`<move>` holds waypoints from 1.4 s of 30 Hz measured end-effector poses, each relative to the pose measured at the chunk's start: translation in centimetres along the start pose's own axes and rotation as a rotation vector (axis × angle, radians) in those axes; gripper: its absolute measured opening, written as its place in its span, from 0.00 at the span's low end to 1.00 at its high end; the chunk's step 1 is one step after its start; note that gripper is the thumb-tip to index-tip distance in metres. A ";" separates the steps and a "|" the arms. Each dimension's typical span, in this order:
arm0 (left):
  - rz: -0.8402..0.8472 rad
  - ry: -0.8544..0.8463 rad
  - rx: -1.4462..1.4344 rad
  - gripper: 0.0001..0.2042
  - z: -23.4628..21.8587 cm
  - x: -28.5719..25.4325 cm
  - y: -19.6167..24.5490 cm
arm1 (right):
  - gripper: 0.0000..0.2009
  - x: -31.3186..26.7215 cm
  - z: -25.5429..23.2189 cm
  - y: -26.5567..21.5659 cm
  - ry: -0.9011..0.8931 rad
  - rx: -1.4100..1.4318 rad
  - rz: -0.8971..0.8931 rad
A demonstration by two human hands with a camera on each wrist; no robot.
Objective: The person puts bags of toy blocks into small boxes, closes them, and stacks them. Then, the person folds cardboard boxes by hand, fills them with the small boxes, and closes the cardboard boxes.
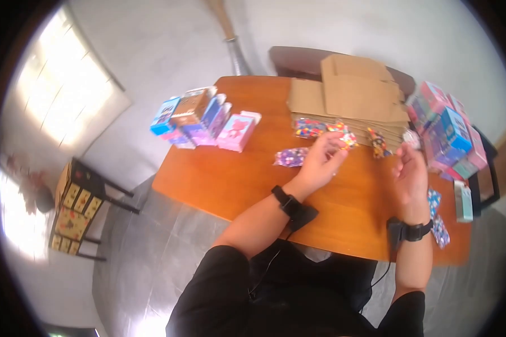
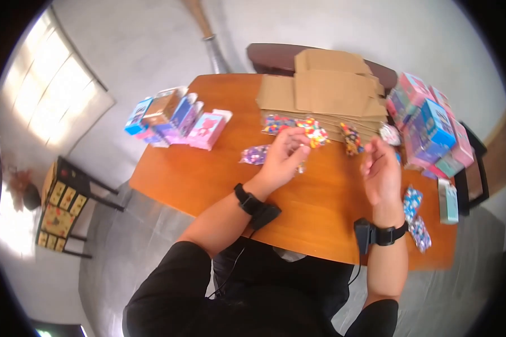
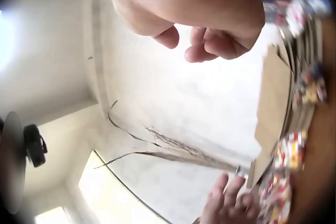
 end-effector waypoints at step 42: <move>0.070 -0.053 0.920 0.52 2.3 0.6 5.4 | 0.23 -0.7 0.6 6.8 -0.605 0.017 0.257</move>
Point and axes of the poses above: each hand's wrist, its own x-axis towards the middle knuckle, its own z-axis out of the palm, y = z × x, the point moved 2 cm from there along x, towards the middle knuckle, and after that the axes turned 2 degrees about -y, right-handed, at the moved point
